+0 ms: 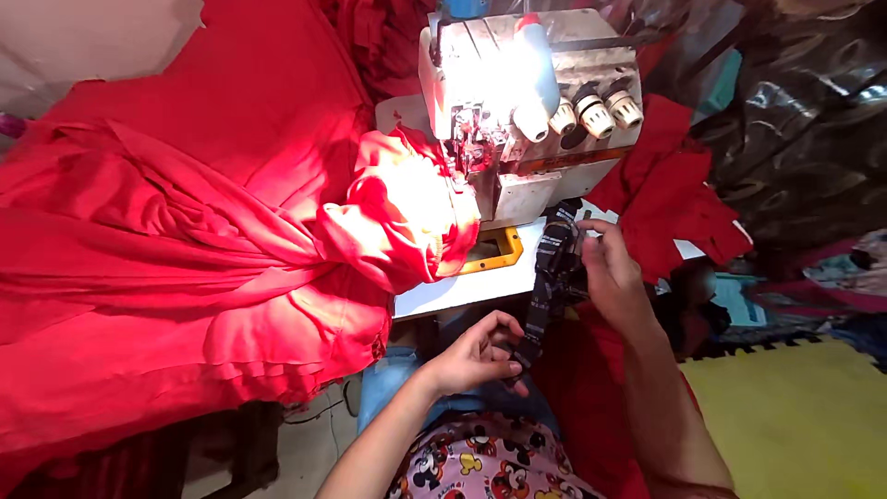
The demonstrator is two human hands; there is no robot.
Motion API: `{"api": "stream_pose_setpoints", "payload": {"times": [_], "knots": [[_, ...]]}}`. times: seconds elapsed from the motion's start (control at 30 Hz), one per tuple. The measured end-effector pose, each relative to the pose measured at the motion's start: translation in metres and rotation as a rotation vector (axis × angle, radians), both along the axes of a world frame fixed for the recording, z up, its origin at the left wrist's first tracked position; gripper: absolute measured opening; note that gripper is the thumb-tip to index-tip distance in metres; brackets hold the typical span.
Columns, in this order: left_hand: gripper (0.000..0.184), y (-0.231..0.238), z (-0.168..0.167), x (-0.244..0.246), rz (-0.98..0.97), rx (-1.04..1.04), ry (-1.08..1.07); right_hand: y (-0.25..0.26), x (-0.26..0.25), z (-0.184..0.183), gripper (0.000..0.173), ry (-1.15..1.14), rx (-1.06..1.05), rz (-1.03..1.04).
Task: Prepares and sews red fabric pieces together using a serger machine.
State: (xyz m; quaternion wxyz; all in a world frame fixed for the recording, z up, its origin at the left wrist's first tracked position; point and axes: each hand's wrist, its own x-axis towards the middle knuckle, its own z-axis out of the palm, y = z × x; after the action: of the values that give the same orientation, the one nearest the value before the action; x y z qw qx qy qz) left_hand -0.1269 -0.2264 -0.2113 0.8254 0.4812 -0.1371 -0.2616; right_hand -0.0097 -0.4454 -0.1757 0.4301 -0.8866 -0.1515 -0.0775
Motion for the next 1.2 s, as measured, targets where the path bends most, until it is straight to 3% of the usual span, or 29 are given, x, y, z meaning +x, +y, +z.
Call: {"api": "stream_pose_setpoints", "payload": {"times": [0.2,0.3,0.43,0.6,0.87,1.2], "knots": [[0.019,0.000,0.015,0.012,0.001,0.038,-0.177,-0.040,-0.056,-0.002,0.040,0.306,0.281,0.322],[0.020,-0.001,0.016,0.017,0.102,0.211,-0.294,-0.050,-0.082,-0.009,0.029,0.485,0.381,0.398],[0.021,-0.003,0.010,0.016,0.127,0.272,-0.320,-0.053,-0.098,-0.022,0.023,0.656,0.472,0.470],[0.045,0.000,0.009,0.017,0.102,0.284,-0.298,-0.047,-0.097,-0.025,0.026,0.834,0.575,0.558],[0.050,0.003,0.013,0.019,0.065,0.360,-0.280,-0.029,-0.071,-0.026,0.019,1.057,0.621,0.632],[0.049,0.004,0.013,0.021,0.041,0.371,-0.266,-0.020,-0.062,-0.026,0.016,1.081,0.631,0.664]]}}
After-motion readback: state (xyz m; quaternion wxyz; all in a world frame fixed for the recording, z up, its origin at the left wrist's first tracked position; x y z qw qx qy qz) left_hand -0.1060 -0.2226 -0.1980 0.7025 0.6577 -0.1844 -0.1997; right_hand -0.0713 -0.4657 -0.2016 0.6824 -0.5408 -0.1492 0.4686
